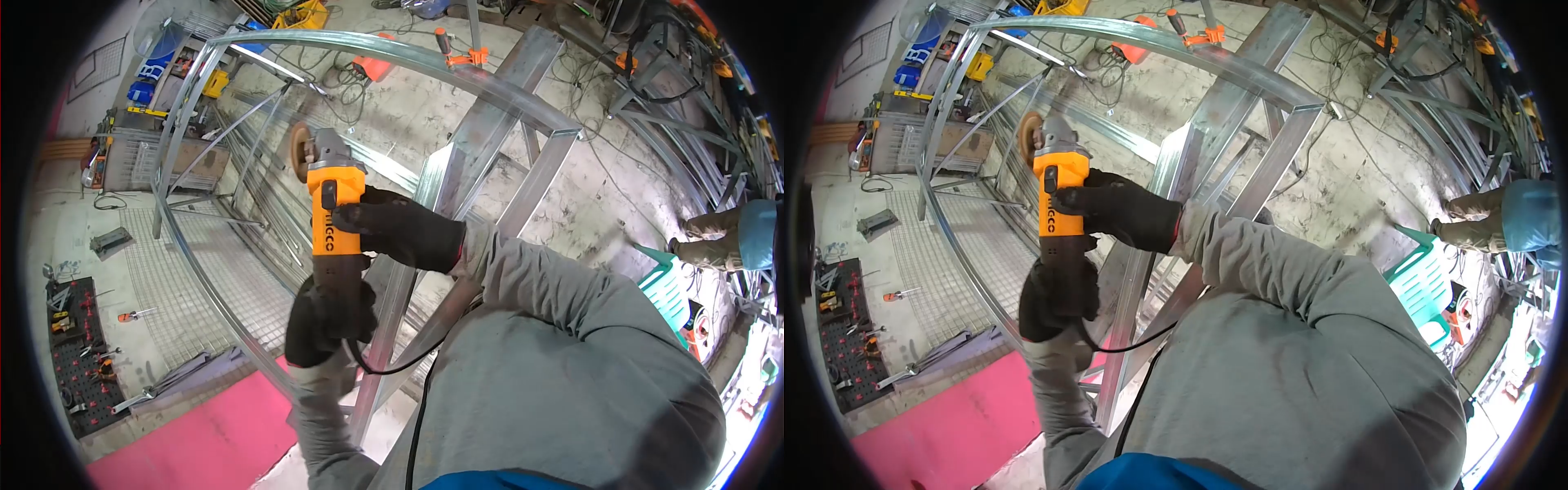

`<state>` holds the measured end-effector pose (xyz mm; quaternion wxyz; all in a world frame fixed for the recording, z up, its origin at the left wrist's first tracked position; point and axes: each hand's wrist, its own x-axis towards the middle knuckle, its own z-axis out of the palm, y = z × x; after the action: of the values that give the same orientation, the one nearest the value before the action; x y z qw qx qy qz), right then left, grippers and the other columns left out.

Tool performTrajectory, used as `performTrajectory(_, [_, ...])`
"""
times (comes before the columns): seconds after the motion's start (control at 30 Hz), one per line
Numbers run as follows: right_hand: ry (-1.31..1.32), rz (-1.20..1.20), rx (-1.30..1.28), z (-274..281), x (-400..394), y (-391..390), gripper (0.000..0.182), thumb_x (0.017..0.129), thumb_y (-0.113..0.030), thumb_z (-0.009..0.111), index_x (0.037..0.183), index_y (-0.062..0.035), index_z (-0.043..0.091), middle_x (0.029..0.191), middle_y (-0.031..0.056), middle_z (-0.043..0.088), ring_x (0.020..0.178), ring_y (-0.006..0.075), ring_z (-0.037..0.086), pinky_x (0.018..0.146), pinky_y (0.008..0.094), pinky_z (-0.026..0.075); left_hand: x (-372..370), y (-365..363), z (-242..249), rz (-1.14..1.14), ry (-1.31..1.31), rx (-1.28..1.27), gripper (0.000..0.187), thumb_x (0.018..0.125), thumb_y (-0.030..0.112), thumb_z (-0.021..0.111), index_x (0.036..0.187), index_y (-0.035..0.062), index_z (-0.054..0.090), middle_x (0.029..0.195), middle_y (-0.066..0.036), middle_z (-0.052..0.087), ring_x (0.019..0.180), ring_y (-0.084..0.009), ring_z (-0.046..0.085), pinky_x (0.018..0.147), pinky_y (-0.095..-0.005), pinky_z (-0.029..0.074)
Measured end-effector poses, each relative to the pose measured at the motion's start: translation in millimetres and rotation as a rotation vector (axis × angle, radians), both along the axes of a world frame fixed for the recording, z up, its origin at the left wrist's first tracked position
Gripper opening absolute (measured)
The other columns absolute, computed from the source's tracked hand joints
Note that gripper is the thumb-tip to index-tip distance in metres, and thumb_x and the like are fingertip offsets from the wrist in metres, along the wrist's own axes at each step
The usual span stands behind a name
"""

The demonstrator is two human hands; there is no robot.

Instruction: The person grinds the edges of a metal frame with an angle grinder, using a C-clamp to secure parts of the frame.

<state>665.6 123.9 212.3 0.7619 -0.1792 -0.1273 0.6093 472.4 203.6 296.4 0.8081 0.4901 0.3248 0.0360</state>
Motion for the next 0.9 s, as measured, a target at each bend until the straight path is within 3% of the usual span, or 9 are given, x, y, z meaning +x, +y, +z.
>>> performTrajectory(0.07, [-0.031,0.002,-0.030,-6,-6,-1,0.054,0.101,-0.036,0.080,0.144,-0.0090,0.061,0.119,0.0042,0.070,0.108,0.0171,0.070,0.097,0.0386,0.057,10,14,20,-0.020,0.162,0.005,0.058,0.096,0.031,0.073,0.142,-0.0007,0.059,0.097,-0.012,0.072,0.072,-0.0211,0.074,0.060,-0.0317,0.060])
performTrajectory(0.17, [0.056,-0.169,-0.074,-3,-21,9,0.052,0.098,-0.025,0.084,0.142,-0.0078,0.062,0.124,0.0053,0.071,0.115,0.0177,0.070,0.103,0.0385,0.057,41,37,26,-0.306,0.547,0.607,0.045,0.091,0.005,0.070,0.134,0.0046,0.058,0.088,-0.005,0.068,0.065,-0.0140,0.064,0.054,-0.0298,0.050])
performTrajectory(0.33, [-0.012,-0.276,0.014,-9,-9,9,0.050,0.101,-0.018,0.081,0.146,-0.0054,0.060,0.134,0.0054,0.069,0.122,0.0177,0.068,0.110,0.0368,0.054,59,44,7,-0.308,0.458,0.857,0.043,0.084,0.008,0.078,0.122,0.0031,0.058,0.082,-0.004,0.068,0.061,-0.0142,0.065,0.054,-0.0326,0.053])
performTrajectory(0.37, [-0.144,-0.257,-0.008,-10,-2,-3,0.049,0.106,-0.023,0.075,0.148,-0.0050,0.059,0.142,0.0113,0.067,0.132,0.0230,0.064,0.117,0.0393,0.049,66,48,12,-0.339,0.461,0.899,0.043,0.084,0.008,0.078,0.122,0.0028,0.058,0.080,-0.004,0.067,0.059,-0.0148,0.065,0.053,-0.0326,0.053])
performTrajectory(0.4, [-0.877,-0.310,-0.010,-35,10,-14,0.052,0.106,-0.035,0.074,0.146,-0.0050,0.062,0.149,0.0180,0.062,0.143,0.0327,0.058,0.124,0.0472,0.042,73,52,16,-0.373,0.465,0.937,0.043,0.083,0.007,0.078,0.121,0.0026,0.058,0.078,-0.005,0.067,0.058,-0.0153,0.065,0.053,-0.0326,0.052])
performTrajectory(0.47, [-1.629,-0.290,-0.198,-71,6,-49,0.059,0.099,-0.045,0.076,0.141,-0.0045,0.066,0.156,0.0215,0.057,0.151,0.0395,0.048,0.129,0.0557,0.032,81,71,17,-0.483,0.469,1.051,0.039,0.082,0.005,0.078,0.116,0.0018,0.059,0.073,-0.006,0.067,0.056,-0.0153,0.067,0.052,-0.0315,0.053])
performTrajectory(0.53, [-2.056,-0.139,-0.243,-86,12,-69,0.066,0.089,-0.048,0.081,0.138,-0.0057,0.068,0.159,0.0204,0.054,0.153,0.0405,0.045,0.131,0.0592,0.027,101,78,23,-0.548,0.695,0.905,0.046,0.078,-0.001,0.078,0.120,0.0013,0.061,0.081,-0.002,0.065,0.063,-0.0105,0.063,0.058,-0.0291,0.051])
performTrajectory(0.7, [-2.008,-0.109,-0.247,-117,11,-86,0.074,0.076,-0.032,0.087,0.144,-0.0097,0.066,0.163,0.0184,0.051,0.159,0.0414,0.037,0.137,0.0589,0.021,120,87,5,-0.726,0.610,0.870,0.052,0.080,0.001,0.081,0.127,-0.0021,0.061,0.076,-0.002,0.066,0.060,-0.0085,0.063,0.055,-0.0285,0.051])
performTrajectory(0.9, [-2.037,-0.123,-0.307,-122,4,-86,0.061,0.085,-0.029,0.078,0.143,-0.0133,0.069,0.154,0.0111,0.062,0.159,0.0396,0.039,0.138,0.0584,0.018,137,96,-9,-0.940,0.613,0.902,0.056,0.081,0.000,0.079,0.134,-0.0033,0.062,0.078,-0.006,0.071,0.061,-0.0095,0.067,0.057,-0.0282,0.054])
